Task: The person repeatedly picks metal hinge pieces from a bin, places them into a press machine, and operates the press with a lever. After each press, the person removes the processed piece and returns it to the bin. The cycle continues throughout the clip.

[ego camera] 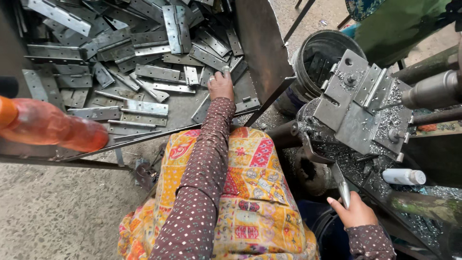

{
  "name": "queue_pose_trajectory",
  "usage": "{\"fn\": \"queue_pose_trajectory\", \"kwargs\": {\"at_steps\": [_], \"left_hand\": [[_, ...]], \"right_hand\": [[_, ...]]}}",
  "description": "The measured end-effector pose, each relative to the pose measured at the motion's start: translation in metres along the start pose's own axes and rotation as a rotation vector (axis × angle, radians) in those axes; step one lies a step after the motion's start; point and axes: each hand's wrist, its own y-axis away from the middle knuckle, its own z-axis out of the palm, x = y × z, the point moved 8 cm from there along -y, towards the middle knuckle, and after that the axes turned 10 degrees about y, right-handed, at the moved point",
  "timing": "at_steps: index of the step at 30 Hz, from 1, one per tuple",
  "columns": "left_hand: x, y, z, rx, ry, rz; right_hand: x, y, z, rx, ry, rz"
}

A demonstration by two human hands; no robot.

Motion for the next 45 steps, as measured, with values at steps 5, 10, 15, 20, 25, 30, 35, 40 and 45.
{"fn": "queue_pose_trajectory", "kwargs": {"at_steps": [5,10,15,20,25,30,35,40,45], "left_hand": [[0.002,0.018,0.002,-0.080,0.249,-0.116],[-0.009,0.036,0.003,0.075,0.441,-0.125],[-0.064,0.035,0.011,0.079,1.179,-0.492],[-0.001,0.043,-0.063,-0.188,1.980,-0.480],[0.116,0.091,-0.163,-0.372,1.808,-0.196],[0.241,0.153,-0.177,-0.395,1.370,-0.017],[0.308,0.194,-0.161,-0.385,0.915,0.206],[0.329,0.215,-0.172,-0.174,0.472,0.620],[0.344,0.196,-0.146,-0.112,0.225,0.685]], "right_hand": [[-0.005,0.006,-0.005,0.025,0.003,0.002],[-0.005,0.006,-0.007,-0.006,-0.049,0.024],[0.002,0.001,0.005,0.009,-0.060,0.001],[0.005,-0.005,0.006,0.224,-0.028,-0.121],[0.003,-0.010,0.012,0.148,-0.003,-0.101],[-0.005,-0.001,0.001,0.170,-0.021,-0.115],[-0.007,0.002,0.002,0.131,-0.047,-0.127],[-0.008,-0.001,-0.001,0.066,-0.089,-0.112],[-0.010,0.004,-0.002,0.071,-0.040,-0.102]]}}
